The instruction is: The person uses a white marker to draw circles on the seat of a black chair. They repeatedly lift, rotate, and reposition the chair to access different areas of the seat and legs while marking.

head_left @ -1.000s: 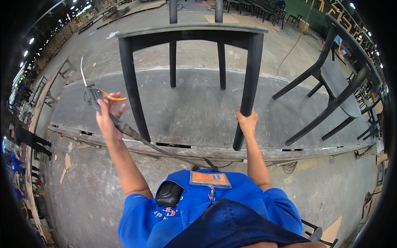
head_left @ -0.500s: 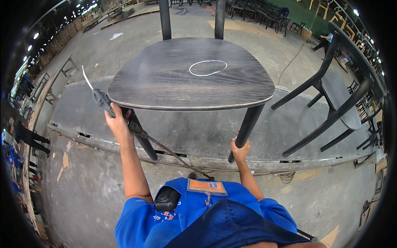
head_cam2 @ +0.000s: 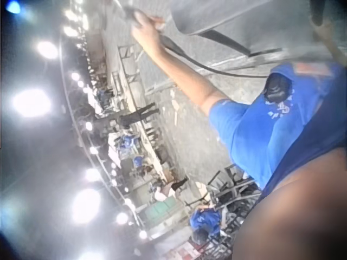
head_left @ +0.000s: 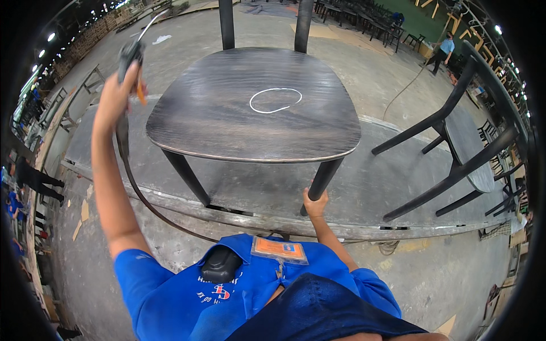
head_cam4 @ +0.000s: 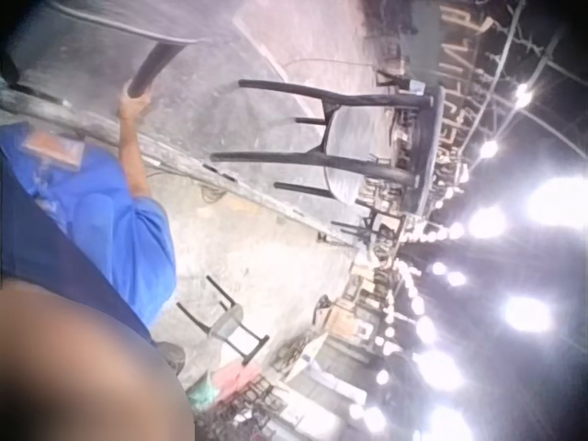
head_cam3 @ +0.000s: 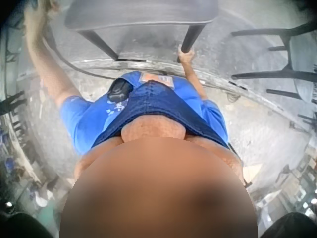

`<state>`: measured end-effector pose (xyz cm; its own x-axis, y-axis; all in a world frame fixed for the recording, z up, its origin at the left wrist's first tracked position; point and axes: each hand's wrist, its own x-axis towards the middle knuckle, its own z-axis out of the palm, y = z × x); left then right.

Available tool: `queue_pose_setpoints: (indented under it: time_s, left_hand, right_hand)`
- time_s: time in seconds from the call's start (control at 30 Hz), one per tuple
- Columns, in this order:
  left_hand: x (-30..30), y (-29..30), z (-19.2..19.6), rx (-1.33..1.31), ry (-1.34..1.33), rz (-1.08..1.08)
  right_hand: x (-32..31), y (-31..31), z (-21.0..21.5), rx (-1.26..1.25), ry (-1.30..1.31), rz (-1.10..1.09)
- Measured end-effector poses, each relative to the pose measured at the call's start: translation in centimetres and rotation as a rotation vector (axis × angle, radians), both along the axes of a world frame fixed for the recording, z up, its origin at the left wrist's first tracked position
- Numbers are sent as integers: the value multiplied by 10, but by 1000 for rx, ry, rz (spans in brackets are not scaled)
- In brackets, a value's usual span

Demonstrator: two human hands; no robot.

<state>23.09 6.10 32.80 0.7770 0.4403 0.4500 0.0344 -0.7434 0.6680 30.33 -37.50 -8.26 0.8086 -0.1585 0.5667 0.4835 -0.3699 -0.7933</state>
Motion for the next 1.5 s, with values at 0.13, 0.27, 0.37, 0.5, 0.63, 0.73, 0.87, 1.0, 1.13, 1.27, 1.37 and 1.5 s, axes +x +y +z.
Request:
queue_pose_setpoints:
  time_s: [0.13,0.27,0.37,0.5,0.63,0.73,0.87,1.0,1.13,1.27,1.37,1.5]
  left_hand:
    - [114,35,82,268,-39,-32]
    - [209,0,109,885,-15,72]
    - [262,-64,118,455,278,-207]
    - [255,-78,131,270,-1,-14]
    - [214,-78,137,86,14,-192]
    - [159,-75,115,176,-1,-282]
    - [59,-27,45,-71,-229,-77]
    - [-61,19,-107,-303,-614,285]
    - [-132,-38,-312,-368,-382,802]
    - [-120,-127,-488,-900,-451,694]
    - [-98,-147,-558,-898,-142,792]
    - [-95,-151,-581,-697,-88,752]
  right_hand:
    - [0,0,2,-86,-81,-14]
    - [1,1,4,-96,-104,-9]
    - [0,2,4,-108,-115,-17]
    - [-3,1,2,-101,-67,-19]
    - [-3,2,0,28,7,5]
    - [0,-1,-1,-162,-123,-36]
    - [-3,-7,1,-122,164,41]
    - [-6,-10,7,-122,293,90]
    - [-4,-7,5,-109,283,86]
    - [-3,-9,0,-122,221,132]
    - [-4,-12,6,-206,240,132]
    - [-8,-12,31,-285,220,163]
